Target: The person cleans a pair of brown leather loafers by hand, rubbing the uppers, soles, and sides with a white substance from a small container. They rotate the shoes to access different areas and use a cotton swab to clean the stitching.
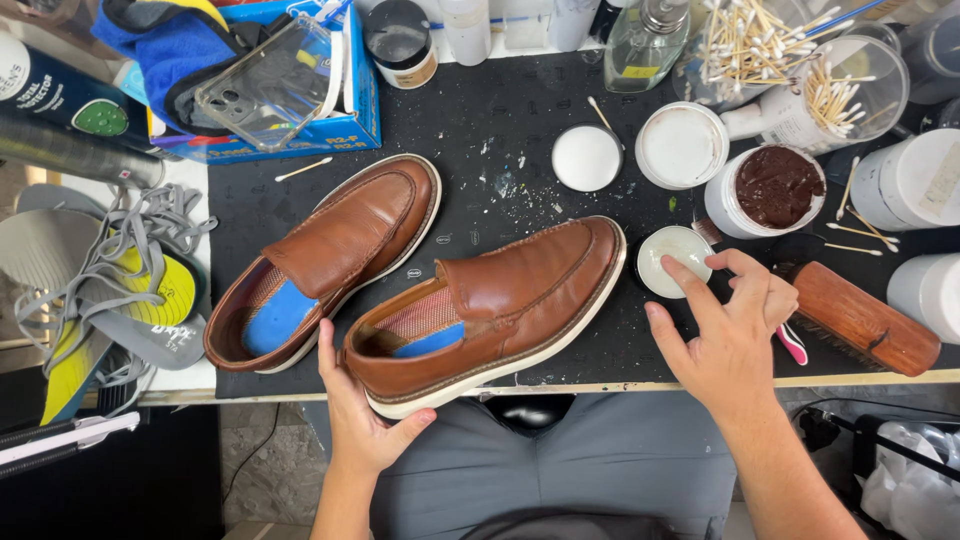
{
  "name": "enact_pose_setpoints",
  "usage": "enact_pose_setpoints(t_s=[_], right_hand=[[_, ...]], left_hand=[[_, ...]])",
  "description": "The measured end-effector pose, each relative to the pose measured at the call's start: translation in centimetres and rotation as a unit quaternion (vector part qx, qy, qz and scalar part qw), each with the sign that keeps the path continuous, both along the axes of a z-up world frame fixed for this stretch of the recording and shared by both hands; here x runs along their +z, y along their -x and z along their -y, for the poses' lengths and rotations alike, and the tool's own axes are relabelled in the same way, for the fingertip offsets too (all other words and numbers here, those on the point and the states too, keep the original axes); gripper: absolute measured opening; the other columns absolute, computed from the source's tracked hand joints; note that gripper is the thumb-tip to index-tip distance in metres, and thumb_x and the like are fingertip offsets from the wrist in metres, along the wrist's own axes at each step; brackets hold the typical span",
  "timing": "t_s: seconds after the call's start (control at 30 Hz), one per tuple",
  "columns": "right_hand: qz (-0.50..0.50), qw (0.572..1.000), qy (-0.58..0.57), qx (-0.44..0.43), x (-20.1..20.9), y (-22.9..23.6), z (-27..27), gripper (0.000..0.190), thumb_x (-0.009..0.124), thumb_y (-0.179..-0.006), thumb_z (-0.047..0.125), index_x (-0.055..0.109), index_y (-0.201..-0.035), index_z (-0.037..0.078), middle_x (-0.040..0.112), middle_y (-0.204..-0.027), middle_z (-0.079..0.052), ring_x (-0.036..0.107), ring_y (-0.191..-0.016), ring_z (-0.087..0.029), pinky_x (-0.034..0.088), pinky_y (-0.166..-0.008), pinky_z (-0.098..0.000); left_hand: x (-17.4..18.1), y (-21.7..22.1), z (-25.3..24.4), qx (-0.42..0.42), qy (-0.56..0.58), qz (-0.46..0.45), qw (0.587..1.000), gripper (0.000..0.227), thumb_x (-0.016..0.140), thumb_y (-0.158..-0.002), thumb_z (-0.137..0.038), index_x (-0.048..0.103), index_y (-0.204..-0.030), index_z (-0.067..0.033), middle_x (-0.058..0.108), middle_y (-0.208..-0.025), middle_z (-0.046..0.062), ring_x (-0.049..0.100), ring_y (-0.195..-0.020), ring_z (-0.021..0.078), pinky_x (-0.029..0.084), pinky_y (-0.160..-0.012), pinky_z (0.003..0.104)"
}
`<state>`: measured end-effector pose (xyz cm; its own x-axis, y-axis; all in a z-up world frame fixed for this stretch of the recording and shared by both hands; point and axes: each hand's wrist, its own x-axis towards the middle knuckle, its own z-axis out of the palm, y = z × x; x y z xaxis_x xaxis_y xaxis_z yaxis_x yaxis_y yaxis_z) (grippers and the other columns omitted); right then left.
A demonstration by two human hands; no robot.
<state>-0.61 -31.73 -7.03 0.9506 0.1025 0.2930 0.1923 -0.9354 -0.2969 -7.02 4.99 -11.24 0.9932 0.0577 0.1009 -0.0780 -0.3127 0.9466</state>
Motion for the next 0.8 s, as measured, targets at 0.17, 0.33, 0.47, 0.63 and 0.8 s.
enact_pose_setpoints(t_s=[0.17,0.33,0.47,0.63,0.8], right_hand=[[0.015,0.991,-0.135,0.018,1.0,0.6,-1.6,0.046,0.071,-0.089,0.026,0.068,-0.133,0.013,0.05,-0.136,-0.013,0.039,-0.115,-0.03,0.031,-0.108,-0.0414],[0.015,0.982,-0.152,0.111,1.7,1.3,-5.1,0.047,0.072,-0.084,0.028,0.069,-0.129,0.015,0.048,-0.144,-0.016,0.041,-0.125,-0.034,0.029,-0.113,-0.0429],[0.025,0.976,-0.139,0.165,1.7,1.4,-7.3,0.046,0.073,-0.085,0.032,0.071,-0.128,0.017,0.044,-0.15,-0.02,0.039,-0.13,-0.036,0.026,-0.112,-0.0458],[0.015,0.99,-0.102,0.098,1.9,1.1,-7.5,0.044,0.071,-0.088,0.033,0.071,-0.13,0.021,0.038,-0.156,-0.021,0.033,-0.135,-0.039,0.023,-0.116,-0.049],[0.013,0.988,-0.112,0.108,2.0,1.5,-8.8,0.048,0.072,-0.085,0.038,0.07,-0.131,0.022,0.032,-0.157,-0.025,0.028,-0.138,-0.043,0.019,-0.115,-0.0507]], left_hand=[[-0.3,-0.2,0.2,0.007,-0.003,0.024,1.0,0.137,0.08,-0.079,-0.061,-0.005,-0.163,0.0042,0.046,-0.151,0.028,0.053,-0.139,0.0356,0.041,-0.119,0.043],[-0.3,-0.3,0.4,0.017,-0.004,0.026,1.0,0.137,0.08,-0.078,-0.063,-0.003,-0.163,0.0056,0.049,-0.148,0.028,0.055,-0.137,0.0356,0.042,-0.118,0.043],[-0.4,-0.3,0.5,0.022,-0.017,0.034,0.999,0.136,0.079,-0.078,-0.065,0.0,-0.163,0.0058,0.052,-0.146,0.028,0.057,-0.136,0.0348,0.043,-0.118,0.043],[-0.5,-0.4,0.4,0.022,-0.033,0.04,0.998,0.135,0.078,-0.078,-0.066,0.002,-0.162,0.007,0.054,-0.144,0.027,0.059,-0.134,0.0338,0.044,-0.117,0.042],[-0.3,-0.3,0.4,0.026,-0.042,0.042,0.998,0.134,0.077,-0.078,-0.067,0.004,-0.162,0.0077,0.054,-0.143,0.027,0.059,-0.133,0.0338,0.045,-0.116,0.042]])
